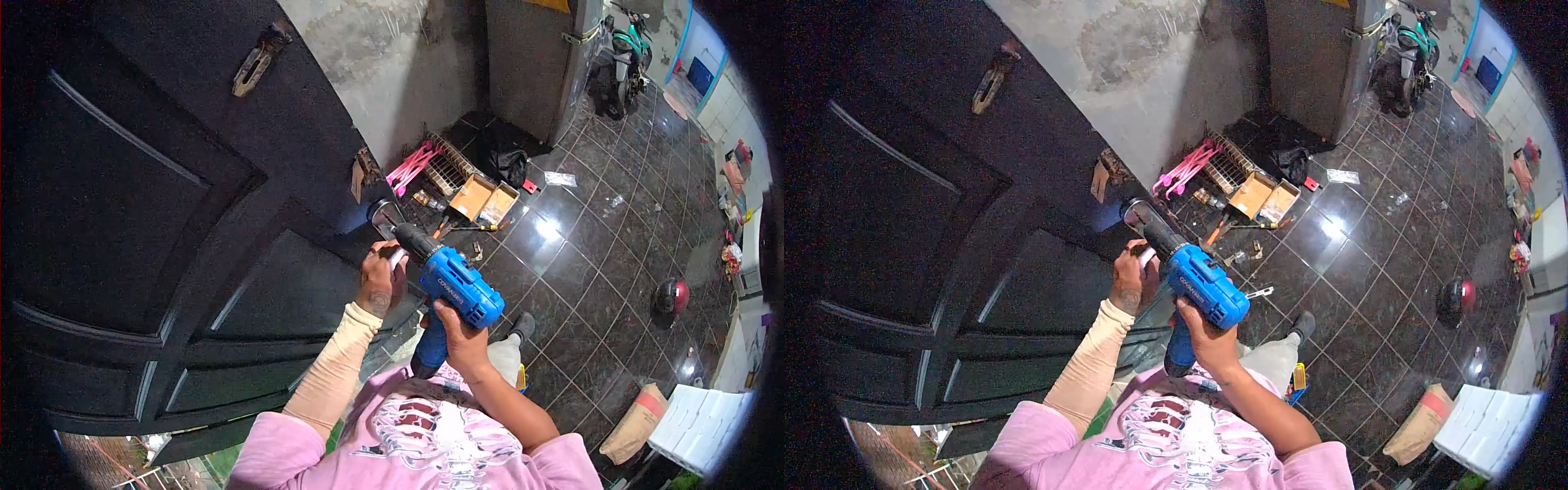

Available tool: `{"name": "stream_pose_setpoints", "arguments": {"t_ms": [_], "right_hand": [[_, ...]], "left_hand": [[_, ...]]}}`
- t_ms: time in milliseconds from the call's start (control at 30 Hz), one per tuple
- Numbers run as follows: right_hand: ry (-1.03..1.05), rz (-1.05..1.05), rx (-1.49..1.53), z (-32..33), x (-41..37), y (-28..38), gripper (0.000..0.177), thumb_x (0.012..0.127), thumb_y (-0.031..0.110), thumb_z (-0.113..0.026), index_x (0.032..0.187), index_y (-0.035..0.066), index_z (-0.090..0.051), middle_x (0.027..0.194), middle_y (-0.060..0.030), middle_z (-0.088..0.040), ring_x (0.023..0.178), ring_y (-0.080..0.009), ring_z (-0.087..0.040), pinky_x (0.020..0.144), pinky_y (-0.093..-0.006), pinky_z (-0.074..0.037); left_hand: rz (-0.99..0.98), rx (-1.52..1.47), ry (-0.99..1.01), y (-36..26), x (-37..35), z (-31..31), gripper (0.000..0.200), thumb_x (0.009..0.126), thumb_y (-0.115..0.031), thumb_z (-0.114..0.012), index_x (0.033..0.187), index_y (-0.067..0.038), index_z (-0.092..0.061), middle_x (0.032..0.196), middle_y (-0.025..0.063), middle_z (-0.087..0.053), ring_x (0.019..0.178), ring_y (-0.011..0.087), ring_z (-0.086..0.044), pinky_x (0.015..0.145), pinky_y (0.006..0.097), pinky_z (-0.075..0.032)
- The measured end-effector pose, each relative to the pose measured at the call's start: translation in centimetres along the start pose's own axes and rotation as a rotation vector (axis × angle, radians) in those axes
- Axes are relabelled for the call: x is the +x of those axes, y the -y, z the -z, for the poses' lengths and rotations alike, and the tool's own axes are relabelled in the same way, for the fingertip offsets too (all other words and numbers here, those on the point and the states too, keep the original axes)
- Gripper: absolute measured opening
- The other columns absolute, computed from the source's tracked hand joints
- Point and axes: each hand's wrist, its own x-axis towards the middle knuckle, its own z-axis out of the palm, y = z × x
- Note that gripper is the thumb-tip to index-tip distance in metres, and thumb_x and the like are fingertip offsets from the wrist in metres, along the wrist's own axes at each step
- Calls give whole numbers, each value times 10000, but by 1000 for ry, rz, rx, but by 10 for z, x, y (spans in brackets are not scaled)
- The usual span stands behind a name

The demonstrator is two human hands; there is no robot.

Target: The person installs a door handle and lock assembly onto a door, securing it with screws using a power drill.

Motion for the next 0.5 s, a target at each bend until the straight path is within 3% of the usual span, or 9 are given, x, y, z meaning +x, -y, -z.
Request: {"name": "stream_pose_setpoints", "arguments": {"t_ms": [167,267,500], "right_hand": [[8,1,-58,0,1,4,332,891,134,-686,1181,12,-581,993,-129,-673,709,-208,-651,633,-328,-534],[10,2,-39,0,3,4,342,891,136,-682,1189,8,-575,999,-132,-674,703,-207,-651,627,-327,-532],[-6,-42,-15,6,4,-1,355,885,131,-689,1191,-3,-569,1024,-139,-673,704,-212,-650,638,-334,-534]], "left_hand": [[-136,93,17,-17,13,10,220,848,-49,-590,1054,29,-590,868,172,-629,793,330,-651,716,373,-527],[-24,100,7,-21,12,7,206,843,-53,-585,1032,27,-597,868,190,-628,817,360,-648,734,404,-527],[9,206,50,-19,14,4,171,838,-75,-584,978,18,-615,966,228,-643,914,418,-624,834,452,-511]]}}
